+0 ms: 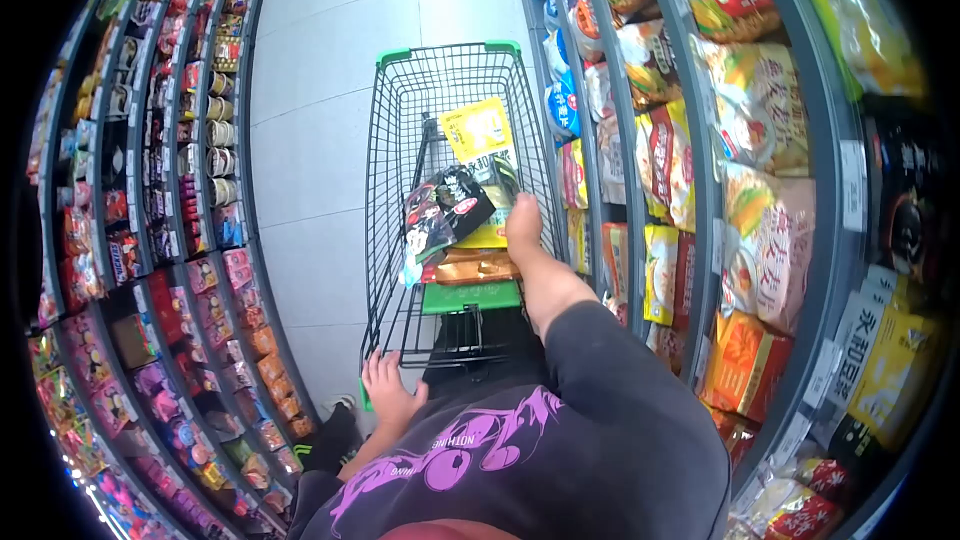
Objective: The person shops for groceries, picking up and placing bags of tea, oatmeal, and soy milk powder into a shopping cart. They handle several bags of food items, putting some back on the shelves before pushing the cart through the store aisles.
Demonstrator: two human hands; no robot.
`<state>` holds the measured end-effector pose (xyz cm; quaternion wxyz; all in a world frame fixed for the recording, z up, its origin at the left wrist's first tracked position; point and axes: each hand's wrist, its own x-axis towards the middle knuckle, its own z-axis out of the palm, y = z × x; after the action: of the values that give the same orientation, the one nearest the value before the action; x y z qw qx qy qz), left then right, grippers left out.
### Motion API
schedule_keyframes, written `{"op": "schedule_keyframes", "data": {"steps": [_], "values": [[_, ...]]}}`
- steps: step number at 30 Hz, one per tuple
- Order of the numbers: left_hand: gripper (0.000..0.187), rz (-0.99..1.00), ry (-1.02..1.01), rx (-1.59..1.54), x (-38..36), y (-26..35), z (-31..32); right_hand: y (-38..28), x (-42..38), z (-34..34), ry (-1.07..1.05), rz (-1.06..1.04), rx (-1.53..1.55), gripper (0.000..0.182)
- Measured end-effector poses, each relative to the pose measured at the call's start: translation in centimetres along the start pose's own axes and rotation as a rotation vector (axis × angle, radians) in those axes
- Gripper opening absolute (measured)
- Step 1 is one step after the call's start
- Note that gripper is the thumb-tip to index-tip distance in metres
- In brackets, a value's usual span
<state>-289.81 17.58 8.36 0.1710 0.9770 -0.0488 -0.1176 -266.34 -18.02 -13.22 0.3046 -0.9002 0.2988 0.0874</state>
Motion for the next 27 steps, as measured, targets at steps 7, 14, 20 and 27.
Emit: {"op": "schedule_keyframes", "data": {"steps": [7, 14, 20, 27], "values": [[0.063, -0.036, -0.015, -0.006, 0.8, -1.3, 0.0, -7.4, 9.8, -1.0, 0.155, -0.583, -0.495, 0.020], [0.062, -0.121, -0.057, -0.011, 1.4, -2.0, 0.2, -12.1, 25.6, 6.9, -0.100, -0.911, -0.826, 0.028], [0.066, -0.189, -0.063, -0.004, 1.8, -2.5, 0.6, -12.1, 31.4, 13.1, -0.564, -0.537, -0.767, 0.042], [0.062, -0.187, -0.022, -0.001, 2.9, -3.6, -0.1, -11.8, 29.1, 14.9, -0.397, -0.639, -0.739, 0.040]]}}
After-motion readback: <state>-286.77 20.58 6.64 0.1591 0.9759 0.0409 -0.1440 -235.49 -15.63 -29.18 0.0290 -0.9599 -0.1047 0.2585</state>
